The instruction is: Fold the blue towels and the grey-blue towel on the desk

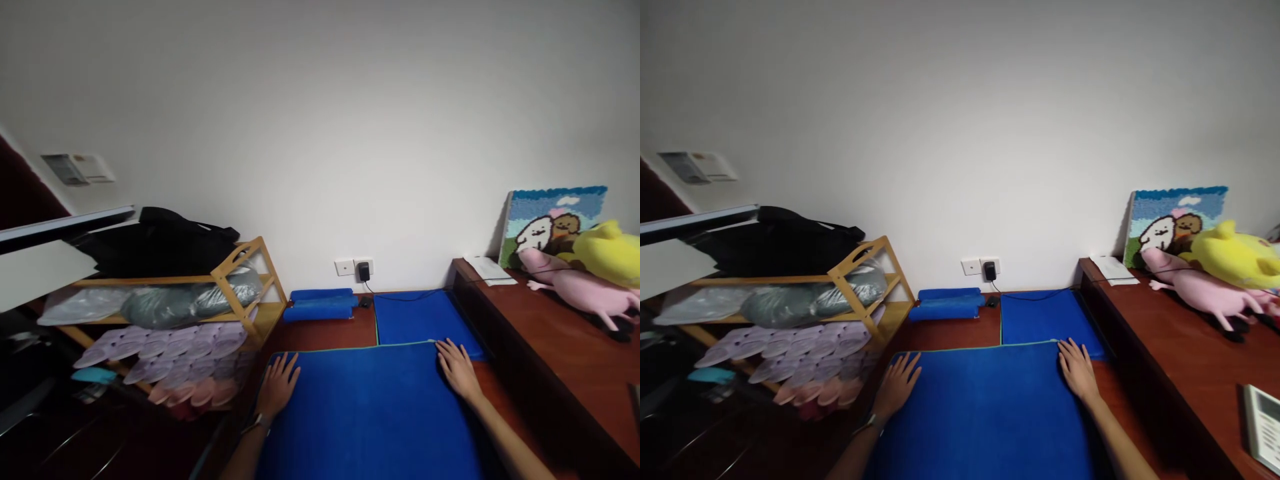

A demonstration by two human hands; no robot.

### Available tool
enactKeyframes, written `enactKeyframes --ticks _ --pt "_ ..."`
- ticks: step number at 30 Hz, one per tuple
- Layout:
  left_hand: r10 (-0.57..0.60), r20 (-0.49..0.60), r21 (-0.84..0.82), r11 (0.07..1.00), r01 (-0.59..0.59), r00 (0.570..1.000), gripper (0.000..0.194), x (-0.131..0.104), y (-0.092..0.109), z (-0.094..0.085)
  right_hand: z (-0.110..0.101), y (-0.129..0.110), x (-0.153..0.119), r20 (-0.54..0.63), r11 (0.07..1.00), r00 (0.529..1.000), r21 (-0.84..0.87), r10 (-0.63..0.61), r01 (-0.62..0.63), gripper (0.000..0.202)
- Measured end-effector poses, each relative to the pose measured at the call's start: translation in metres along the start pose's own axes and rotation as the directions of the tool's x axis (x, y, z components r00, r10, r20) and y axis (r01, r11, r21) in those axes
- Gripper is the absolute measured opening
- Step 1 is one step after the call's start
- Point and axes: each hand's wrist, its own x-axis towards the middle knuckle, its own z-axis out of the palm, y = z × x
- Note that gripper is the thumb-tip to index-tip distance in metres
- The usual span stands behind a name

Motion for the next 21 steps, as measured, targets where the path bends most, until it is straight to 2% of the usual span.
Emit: enactKeyframes --ticks 4,8,12,17,21 --pt "0.025 -0.017 0.009 1.0 -0.025 1.0 0.057 -0.001 -0.005 0.004 -0.004 0.001 0.015 -0.081 0.982 0.993 0.175 0.087 -0.072 0.055" --pt "0.017 -0.021 0.028 0.999 -0.017 1.0 0.058 0.005 -0.003 0.005 -0.013 -0.001 0.035 -0.074 0.93 0.982 0.34 0.176 -0.141 0.048" --pt "0.0 -0.027 0.026 1.0 0.0 1.0 0.059 0.017 -0.004 0.008 -0.018 0.0 0.052 -0.12 0.931 0.976 0.339 0.183 -0.133 0.044" --pt "-0.017 -0.006 0.022 1.0 0.017 1.0 0.061 0.032 -0.003 0.01 -0.01 0.002 0.068 -0.136 0.936 0.965 0.308 0.223 -0.173 0.046" --pt "-0.018 0.002 -0.024 1.0 0.018 1.0 0.06 0.041 0.003 -0.001 0.001 0.0 0.069 -0.133 0.938 0.962 0.286 0.239 -0.194 0.046"
